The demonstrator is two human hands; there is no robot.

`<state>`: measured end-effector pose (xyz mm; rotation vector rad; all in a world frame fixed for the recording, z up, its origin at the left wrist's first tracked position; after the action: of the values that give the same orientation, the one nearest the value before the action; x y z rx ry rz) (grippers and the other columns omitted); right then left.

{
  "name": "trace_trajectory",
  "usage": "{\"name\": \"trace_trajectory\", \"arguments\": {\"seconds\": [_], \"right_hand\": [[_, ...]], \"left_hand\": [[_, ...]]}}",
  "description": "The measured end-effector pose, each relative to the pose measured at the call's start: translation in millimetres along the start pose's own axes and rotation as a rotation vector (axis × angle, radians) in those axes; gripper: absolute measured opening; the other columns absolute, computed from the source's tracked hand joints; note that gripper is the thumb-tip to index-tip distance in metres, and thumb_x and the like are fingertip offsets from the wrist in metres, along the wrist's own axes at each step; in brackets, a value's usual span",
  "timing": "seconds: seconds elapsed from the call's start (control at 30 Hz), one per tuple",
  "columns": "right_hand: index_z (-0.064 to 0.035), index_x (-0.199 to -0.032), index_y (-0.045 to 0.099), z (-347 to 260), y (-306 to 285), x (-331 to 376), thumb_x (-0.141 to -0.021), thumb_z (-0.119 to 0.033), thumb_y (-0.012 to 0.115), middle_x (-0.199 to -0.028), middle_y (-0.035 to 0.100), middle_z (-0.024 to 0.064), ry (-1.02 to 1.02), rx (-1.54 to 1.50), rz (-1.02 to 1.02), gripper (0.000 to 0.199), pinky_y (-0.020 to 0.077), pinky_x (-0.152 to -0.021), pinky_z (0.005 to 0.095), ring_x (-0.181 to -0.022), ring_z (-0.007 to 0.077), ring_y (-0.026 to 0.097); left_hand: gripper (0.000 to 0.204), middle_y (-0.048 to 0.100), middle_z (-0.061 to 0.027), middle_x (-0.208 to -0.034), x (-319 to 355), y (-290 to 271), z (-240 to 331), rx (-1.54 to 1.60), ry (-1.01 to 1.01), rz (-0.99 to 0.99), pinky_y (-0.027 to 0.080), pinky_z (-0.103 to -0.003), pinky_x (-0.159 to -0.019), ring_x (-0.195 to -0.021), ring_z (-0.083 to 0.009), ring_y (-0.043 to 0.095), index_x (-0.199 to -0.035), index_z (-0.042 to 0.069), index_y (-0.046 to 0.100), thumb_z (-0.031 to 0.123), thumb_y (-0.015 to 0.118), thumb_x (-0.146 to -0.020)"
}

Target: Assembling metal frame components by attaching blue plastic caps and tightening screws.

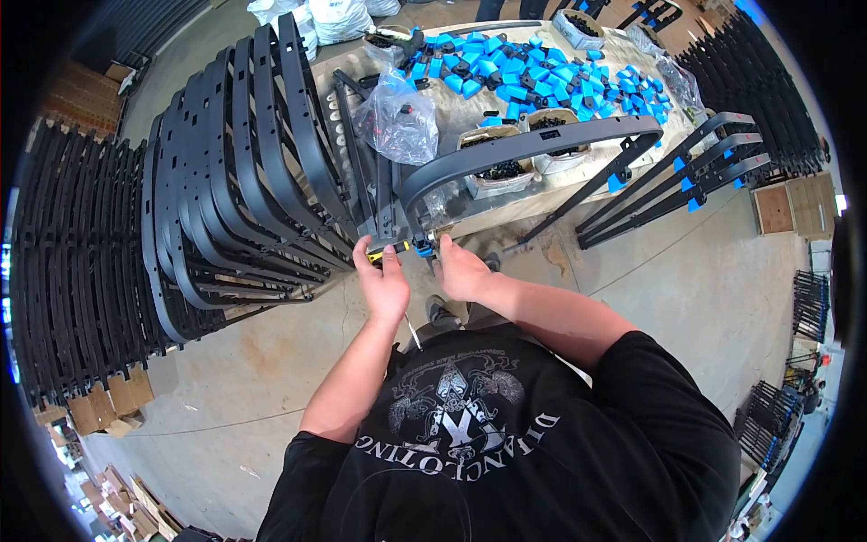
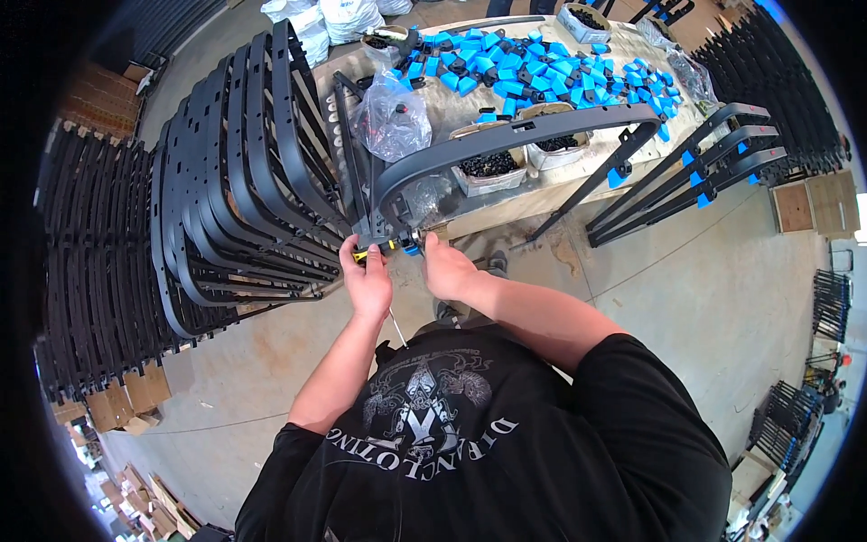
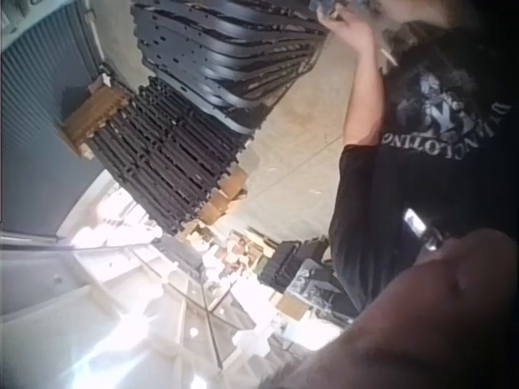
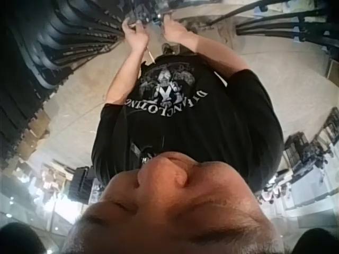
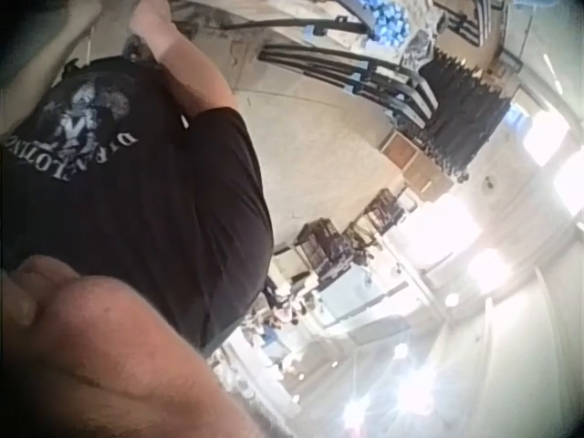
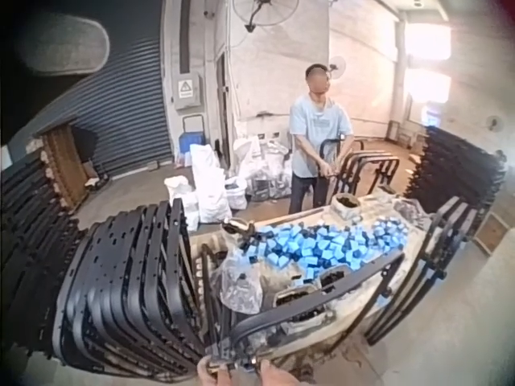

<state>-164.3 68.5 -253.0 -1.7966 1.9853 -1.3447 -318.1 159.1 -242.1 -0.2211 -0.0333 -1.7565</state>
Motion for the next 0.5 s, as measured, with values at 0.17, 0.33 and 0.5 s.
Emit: {"name": "trace_trajectory", "arguments": {"seconds": [0.17,0.33,0.5], "right_hand": [[0.0108,-0.129,0.042,-15.5,-19.3,7.9,-0.092,-0.015,0.056,-0.107,0.065,0.0331,0.030,-0.027,-0.157,0.047,0.0512,-0.093,0.0490,-0.106,0.0449,0.065],[0.0103,-0.116,0.055,-12.5,-10.6,6.1,-0.089,-0.019,0.061,-0.102,0.068,0.0279,0.032,-0.194,-0.238,0.041,0.0555,-0.086,0.0491,-0.100,0.0385,0.069],[0.0070,-0.106,0.059,6.7,-1.7,-1.1,-0.090,-0.024,0.064,-0.095,0.067,0.0188,0.145,-0.222,-0.212,0.035,0.0572,-0.073,0.0532,-0.090,0.0317,0.069]], "left_hand": [[0.014,0.048,0.0026,-0.070,3.2,19.4,-20.3,0.248,-0.601,-0.197,0.030,-0.024,-0.041,-0.050,-0.0056,0.039,-0.117,0.014,0.052,0.020,0.055,-0.104],[0.007,0.045,0.0041,-0.066,-3.9,14.4,-27.8,0.130,-0.305,-0.155,0.026,-0.024,-0.038,-0.046,-0.0047,0.035,-0.103,0.015,0.057,0.021,0.058,-0.104],[0.008,0.050,0.0032,-0.067,-7.4,23.4,-16.5,-0.021,-0.371,-0.181,0.027,-0.026,-0.038,-0.047,-0.0049,0.039,-0.099,0.012,0.058,0.018,0.063,-0.101]]}}
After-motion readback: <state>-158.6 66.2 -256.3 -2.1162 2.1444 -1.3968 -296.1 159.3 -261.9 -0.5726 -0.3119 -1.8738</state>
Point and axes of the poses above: each hand's wrist, its own x-axis away from the middle knuckle, its own y-axis out of the palm, z = x × y, the point moved 9 cm from there along -x, towards the middle knuckle
